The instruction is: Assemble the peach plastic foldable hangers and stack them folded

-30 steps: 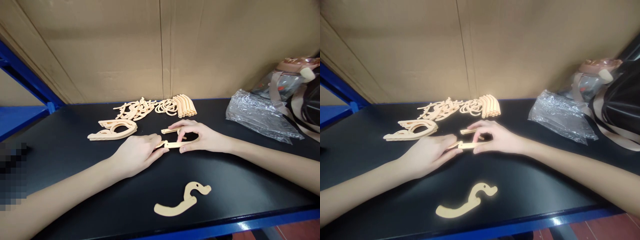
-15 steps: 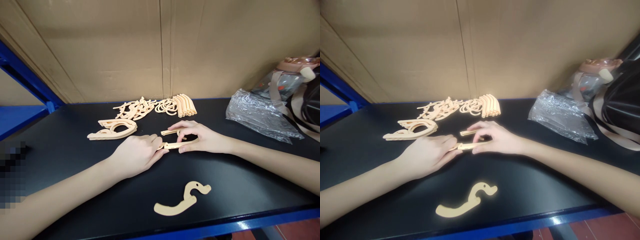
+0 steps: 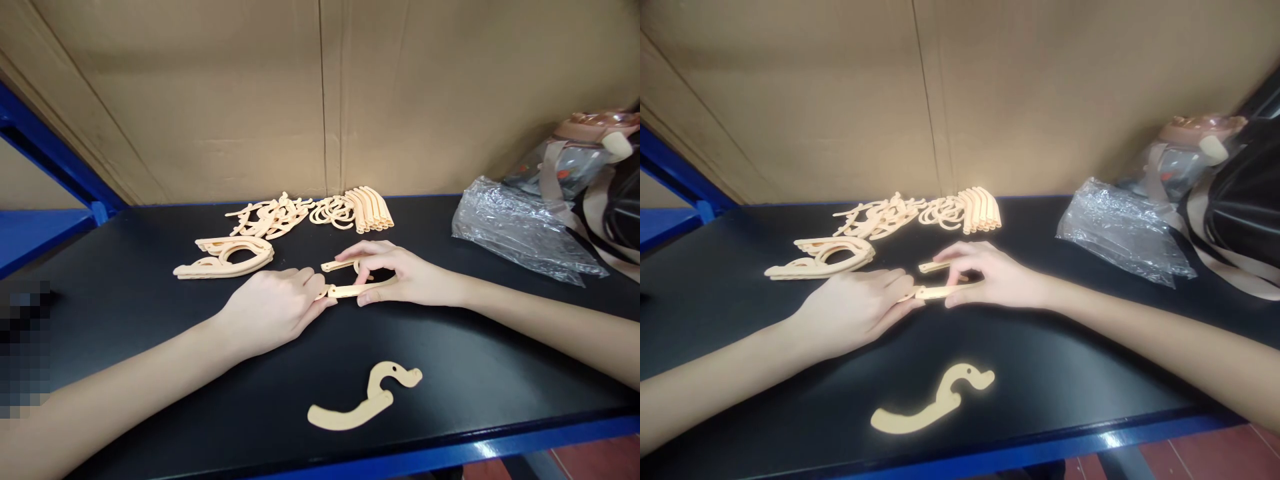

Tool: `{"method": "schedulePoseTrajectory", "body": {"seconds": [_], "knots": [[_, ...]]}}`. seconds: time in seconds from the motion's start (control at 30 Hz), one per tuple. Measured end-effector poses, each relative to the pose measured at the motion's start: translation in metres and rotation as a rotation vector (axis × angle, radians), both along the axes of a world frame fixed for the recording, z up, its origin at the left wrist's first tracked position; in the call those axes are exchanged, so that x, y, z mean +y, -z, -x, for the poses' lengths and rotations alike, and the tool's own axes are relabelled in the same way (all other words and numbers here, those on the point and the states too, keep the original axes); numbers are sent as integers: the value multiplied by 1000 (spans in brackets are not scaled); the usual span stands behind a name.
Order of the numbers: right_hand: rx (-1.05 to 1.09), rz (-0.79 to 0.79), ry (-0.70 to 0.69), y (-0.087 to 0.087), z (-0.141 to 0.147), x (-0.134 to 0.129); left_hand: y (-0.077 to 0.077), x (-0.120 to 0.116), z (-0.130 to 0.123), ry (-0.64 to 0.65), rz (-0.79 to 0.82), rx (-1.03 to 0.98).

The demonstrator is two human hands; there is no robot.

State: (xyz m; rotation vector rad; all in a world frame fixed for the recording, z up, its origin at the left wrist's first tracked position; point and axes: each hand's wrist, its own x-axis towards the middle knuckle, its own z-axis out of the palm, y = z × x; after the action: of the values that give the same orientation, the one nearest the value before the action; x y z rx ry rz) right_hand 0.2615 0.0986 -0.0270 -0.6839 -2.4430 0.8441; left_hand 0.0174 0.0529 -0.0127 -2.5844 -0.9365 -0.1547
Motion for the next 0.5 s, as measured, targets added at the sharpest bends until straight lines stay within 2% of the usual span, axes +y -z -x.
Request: {"method": "schedulePoseTrajectory", "body": {"seconds": [0.5], "knots": [[27, 15, -13, -1, 1, 0, 3, -1, -1, 74, -132, -18]]}}
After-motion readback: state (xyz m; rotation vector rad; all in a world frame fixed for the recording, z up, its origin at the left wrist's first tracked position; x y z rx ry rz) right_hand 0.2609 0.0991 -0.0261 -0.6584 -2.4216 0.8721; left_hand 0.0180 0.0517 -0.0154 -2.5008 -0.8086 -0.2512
